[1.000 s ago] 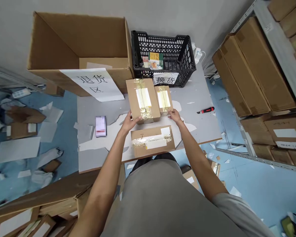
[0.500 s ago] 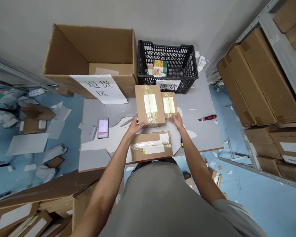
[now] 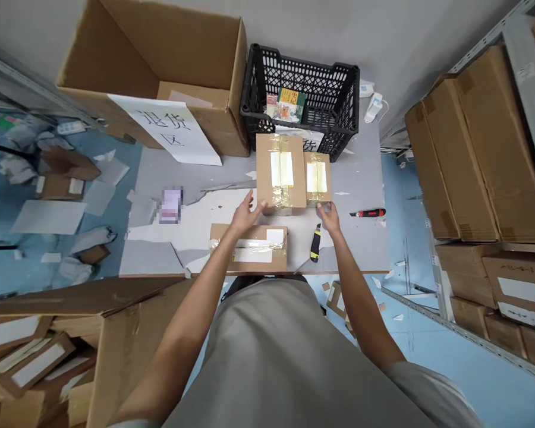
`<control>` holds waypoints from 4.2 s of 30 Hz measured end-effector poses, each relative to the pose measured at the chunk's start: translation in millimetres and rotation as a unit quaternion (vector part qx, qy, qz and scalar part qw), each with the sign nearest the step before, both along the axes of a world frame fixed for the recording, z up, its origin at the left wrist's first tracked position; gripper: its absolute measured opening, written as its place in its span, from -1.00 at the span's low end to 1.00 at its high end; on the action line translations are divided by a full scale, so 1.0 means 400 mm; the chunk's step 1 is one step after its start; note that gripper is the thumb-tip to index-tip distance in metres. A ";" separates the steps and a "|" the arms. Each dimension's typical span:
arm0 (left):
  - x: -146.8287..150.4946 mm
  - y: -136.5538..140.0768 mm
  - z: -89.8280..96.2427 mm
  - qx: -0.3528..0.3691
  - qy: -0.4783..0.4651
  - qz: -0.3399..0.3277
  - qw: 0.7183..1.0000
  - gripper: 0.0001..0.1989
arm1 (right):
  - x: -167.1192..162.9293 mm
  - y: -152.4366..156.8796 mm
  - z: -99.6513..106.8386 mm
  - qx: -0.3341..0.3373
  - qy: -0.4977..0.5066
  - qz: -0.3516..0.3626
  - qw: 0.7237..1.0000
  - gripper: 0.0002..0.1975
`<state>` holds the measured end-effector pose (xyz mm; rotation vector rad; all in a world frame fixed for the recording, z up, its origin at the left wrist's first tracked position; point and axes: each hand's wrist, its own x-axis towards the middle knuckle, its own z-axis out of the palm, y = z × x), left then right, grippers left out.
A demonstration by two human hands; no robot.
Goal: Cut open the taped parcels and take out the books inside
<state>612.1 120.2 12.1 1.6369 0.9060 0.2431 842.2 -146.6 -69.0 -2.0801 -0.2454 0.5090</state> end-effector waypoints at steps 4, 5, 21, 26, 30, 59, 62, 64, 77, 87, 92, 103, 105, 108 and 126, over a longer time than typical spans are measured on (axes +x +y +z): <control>-0.182 0.003 0.028 0.150 0.036 0.083 0.984 -0.23 | -0.145 -0.098 -0.037 -0.191 0.020 -0.020 0.981 -0.26; -0.231 0.004 0.029 0.172 0.044 0.099 0.979 -0.23 | -0.179 -0.116 -0.045 -0.218 0.030 -0.015 0.975 -0.31; -0.467 -0.025 -0.014 0.080 -0.001 -0.013 0.997 -0.04 | -0.324 -0.100 0.156 -0.166 -0.024 0.091 0.982 -0.65; -0.498 0.016 -0.023 0.077 -0.029 -0.078 0.994 -0.30 | -0.397 -0.017 0.323 -0.166 -0.088 0.185 0.965 -0.44; -0.506 0.041 -0.055 0.059 -0.059 -0.112 0.990 -0.29 | -0.482 0.093 0.427 -0.205 -0.139 0.316 0.916 -0.46; -0.464 0.070 -0.134 -0.060 -0.118 -0.153 0.979 -0.39 | -0.676 0.396 0.563 -0.486 -0.249 0.606 0.578 -0.36; -0.460 0.070 -0.135 -0.071 -0.108 -0.148 0.981 -0.40 | -0.698 0.413 0.568 -0.481 -0.262 0.603 0.579 -0.38; -0.460 0.070 -0.134 -0.073 -0.100 -0.144 0.982 -0.42 | -0.713 0.427 0.569 -0.478 -0.273 0.601 0.580 -0.40; -0.468 0.097 -0.089 -0.072 -0.062 -0.145 0.985 -0.19 | -0.601 0.318 0.539 -0.517 -0.236 0.587 0.577 -0.55; -0.472 0.051 -0.047 -0.059 0.011 -0.045 0.997 -0.31 | -0.430 0.110 0.571 -0.501 -0.195 0.587 0.605 -0.45; -0.461 0.039 -0.037 -0.042 0.028 -0.020 0.999 -0.34 | -0.374 0.046 0.554 -0.480 -0.187 0.599 0.613 -0.41; -0.456 0.017 -0.031 -0.036 0.076 0.024 0.996 -0.29 | -0.303 -0.004 0.505 -0.434 -0.192 0.625 0.620 -0.36; -0.454 0.014 -0.030 -0.036 0.078 0.029 0.996 -0.27 | -0.297 -0.011 0.501 -0.427 -0.193 0.630 0.619 -0.36; -0.448 0.007 -0.030 -0.037 0.075 0.033 0.996 -0.25 | -0.291 -0.028 0.496 -0.417 -0.194 0.636 0.620 -0.33; -0.588 0.107 -0.103 -0.026 0.073 0.153 0.985 -0.30 | -0.452 -0.008 0.214 -0.025 0.263 0.059 0.963 -0.31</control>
